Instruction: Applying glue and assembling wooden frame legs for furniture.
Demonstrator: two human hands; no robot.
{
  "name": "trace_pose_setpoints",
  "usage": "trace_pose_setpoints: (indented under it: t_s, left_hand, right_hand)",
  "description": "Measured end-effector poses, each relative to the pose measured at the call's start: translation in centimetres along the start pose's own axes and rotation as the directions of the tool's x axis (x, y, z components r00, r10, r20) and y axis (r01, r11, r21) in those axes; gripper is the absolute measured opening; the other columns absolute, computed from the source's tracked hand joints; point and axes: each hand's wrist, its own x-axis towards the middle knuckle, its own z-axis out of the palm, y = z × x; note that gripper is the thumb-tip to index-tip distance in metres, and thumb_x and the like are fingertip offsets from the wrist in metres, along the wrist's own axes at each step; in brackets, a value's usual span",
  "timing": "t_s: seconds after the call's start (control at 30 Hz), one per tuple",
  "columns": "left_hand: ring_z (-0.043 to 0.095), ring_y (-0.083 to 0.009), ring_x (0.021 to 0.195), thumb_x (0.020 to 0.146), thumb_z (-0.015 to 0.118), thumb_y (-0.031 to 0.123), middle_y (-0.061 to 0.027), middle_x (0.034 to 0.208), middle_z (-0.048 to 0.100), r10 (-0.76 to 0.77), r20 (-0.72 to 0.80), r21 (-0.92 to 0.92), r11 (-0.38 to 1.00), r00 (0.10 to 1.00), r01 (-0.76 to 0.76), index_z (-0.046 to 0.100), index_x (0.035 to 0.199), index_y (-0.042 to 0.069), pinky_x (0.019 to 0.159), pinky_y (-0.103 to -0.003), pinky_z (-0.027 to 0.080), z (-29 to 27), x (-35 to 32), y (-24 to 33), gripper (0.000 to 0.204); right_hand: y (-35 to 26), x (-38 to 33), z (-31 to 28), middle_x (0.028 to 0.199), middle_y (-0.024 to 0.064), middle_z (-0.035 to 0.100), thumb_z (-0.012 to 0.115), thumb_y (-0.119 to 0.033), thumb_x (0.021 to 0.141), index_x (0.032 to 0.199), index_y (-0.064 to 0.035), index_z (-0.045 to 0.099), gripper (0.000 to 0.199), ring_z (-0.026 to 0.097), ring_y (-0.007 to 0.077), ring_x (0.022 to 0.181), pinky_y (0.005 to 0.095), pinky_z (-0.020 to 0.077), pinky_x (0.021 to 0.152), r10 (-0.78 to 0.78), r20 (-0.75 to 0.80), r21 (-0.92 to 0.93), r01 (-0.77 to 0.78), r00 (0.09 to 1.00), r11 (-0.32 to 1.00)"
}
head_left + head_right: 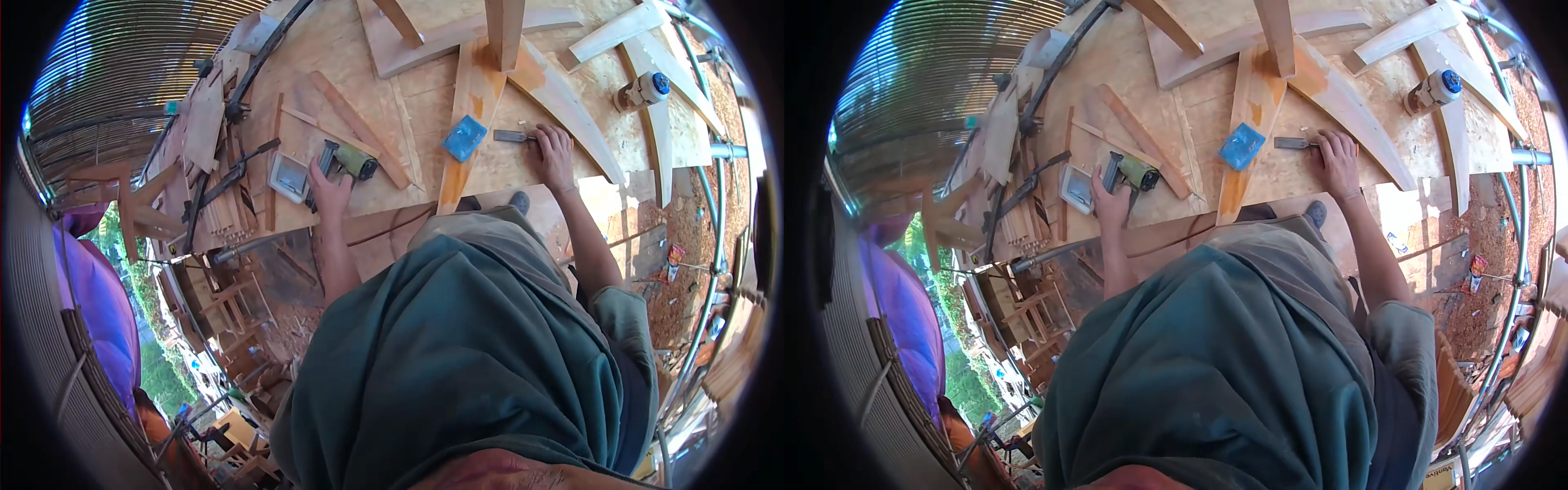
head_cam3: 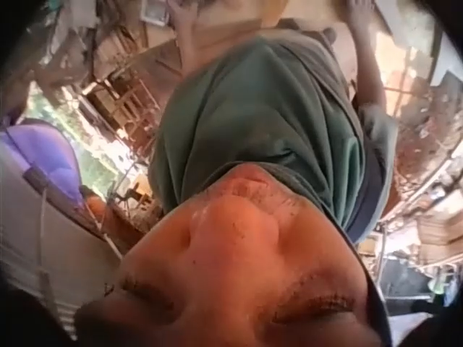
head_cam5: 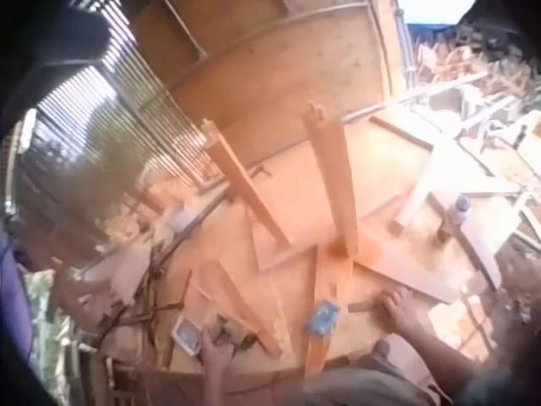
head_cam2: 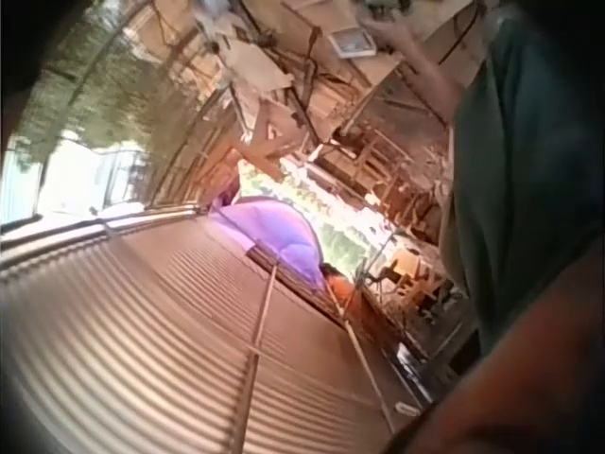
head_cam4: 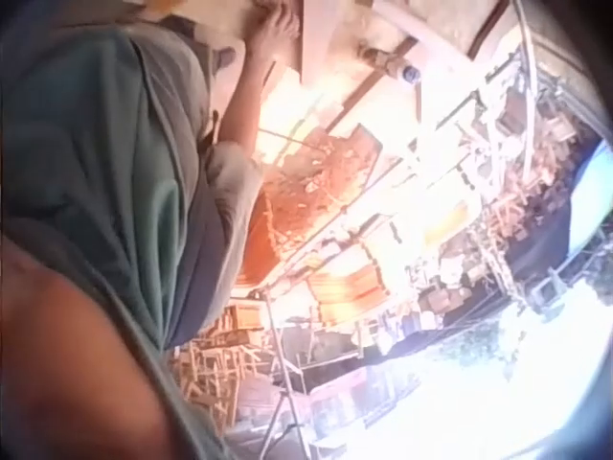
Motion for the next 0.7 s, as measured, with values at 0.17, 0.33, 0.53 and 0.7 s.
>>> trace_pose_setpoints:
  t_s: [0.17, 0.33, 0.53, 0.7]
  left_hand:
    - [0.043, -0.0428, 0.137, 0.074, 0.076, 0.011, -0.0261, 0.145, 0.044, -0.024, -0.007, -0.183, 0.983, 1.0, 0.022, 0.037, 0.147, 0.001, 0.116, -0.048, 0.036, 0.1, 1.0, -2.8, 0.083]
    - [0.046, -0.0379, 0.137, 0.078, 0.076, 0.009, -0.0242, 0.146, 0.046, 0.031, 0.031, -0.372, 0.928, 0.999, -0.017, 0.038, 0.148, 0.0, 0.116, -0.045, 0.037, 1.1, 3.9, -1.1, 0.08]
    - [0.046, -0.0332, 0.138, 0.082, 0.076, 0.01, -0.0206, 0.148, 0.047, 0.032, -0.096, -0.518, 0.852, 0.995, -0.078, 0.036, 0.149, 0.0, 0.117, -0.045, 0.036, -0.1, 5.4, -1.7, 0.079]
    - [0.045, -0.0317, 0.139, 0.084, 0.075, 0.007, -0.02, 0.149, 0.045, -0.035, -0.124, -0.576, 0.816, 0.992, -0.044, 0.031, 0.152, 0.001, 0.118, -0.043, 0.033, -3.0, 6.1, -0.5, 0.081]
  right_hand:
    - [-7.0, 3.7, -2.3, 0.147, 0.0118, 0.049, 0.063, -0.001, 0.074, 0.141, -0.0086, 0.049, 0.069, 0.041, 0.0375, 0.14, 0.0503, 0.0341, 0.117, -0.095, 0.201, 0.162, 0.062, 0.975, 0.985]
    - [-11.5, 10.0, -2.0, 0.141, 0.012, 0.052, 0.062, 0.001, 0.07, 0.14, -0.0096, 0.052, 0.072, 0.044, 0.0343, 0.138, 0.0501, 0.0308, 0.118, -0.37, 0.418, 0.015, 0.401, 0.83, 0.916]
    - [-11.1, 15.0, -8.4, 0.116, 0.0133, 0.06, 0.073, -0.007, 0.069, 0.124, -0.0034, 0.06, 0.056, 0.061, 0.0311, 0.11, 0.0403, 0.0482, 0.101, -0.152, 0.688, 0.313, -0.101, 0.71, 0.944]
    - [3.7, 13.2, -16.4, 0.122, 0.0081, 0.066, 0.078, -0.007, 0.063, 0.136, 0.0009, 0.055, 0.077, 0.064, 0.0178, 0.112, 0.0319, 0.0519, 0.096, 0.204, 0.665, 0.632, -0.687, 0.719, 0.359]
